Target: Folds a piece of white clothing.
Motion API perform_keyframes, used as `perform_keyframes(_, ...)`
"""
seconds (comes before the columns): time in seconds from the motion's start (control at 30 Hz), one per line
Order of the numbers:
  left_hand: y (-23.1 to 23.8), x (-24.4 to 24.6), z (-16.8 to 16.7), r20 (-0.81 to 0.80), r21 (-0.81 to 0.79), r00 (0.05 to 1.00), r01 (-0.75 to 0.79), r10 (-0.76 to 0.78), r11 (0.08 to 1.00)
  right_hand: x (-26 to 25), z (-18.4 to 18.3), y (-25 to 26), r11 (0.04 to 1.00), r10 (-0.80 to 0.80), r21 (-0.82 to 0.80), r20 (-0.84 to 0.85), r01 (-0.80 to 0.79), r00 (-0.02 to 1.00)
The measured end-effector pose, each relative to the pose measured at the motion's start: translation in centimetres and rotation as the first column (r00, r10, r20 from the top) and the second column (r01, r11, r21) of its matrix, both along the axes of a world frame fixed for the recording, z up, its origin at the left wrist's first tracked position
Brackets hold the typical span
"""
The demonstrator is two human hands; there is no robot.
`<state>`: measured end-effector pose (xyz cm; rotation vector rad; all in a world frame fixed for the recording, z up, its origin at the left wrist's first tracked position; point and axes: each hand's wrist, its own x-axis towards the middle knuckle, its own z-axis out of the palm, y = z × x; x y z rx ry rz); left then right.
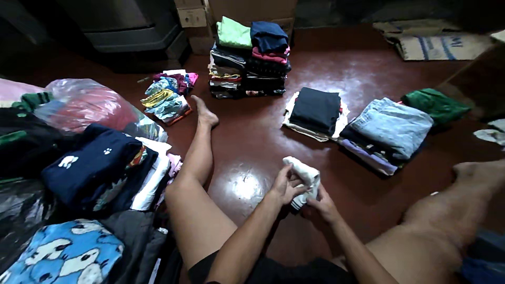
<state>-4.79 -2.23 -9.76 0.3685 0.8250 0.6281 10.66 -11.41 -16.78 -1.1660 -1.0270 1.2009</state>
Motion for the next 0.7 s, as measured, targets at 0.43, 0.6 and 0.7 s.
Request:
perform_keyframes(0.43, 1.8, -4.4, -0.5, -0.581, 0.46, 0.814, 0.348, -0.02, 0.817, 1.5, 0.9, -0.4, 0.988, -0.099, -0.154, -0.669, -0.007, 0.736)
perform_keyframes(0.6, -3.5, -3.8, -5.2, 0.279, 0.045, 0.943, 0.178, -0.183, 0.983, 0.5, 2.0, 0.7, 0.987, -0.125, -0.159, -0.702, 0.017, 0.702)
perform_keyframes(0.7, -4.9, -1.3, -4.2, 0.352, 0.058, 0.936, -0.024, 0.002, 0.998, 0.5, 1.7, 0.6, 0.976, -0.168, -0.217, -0.644, 0.032, 0.746)
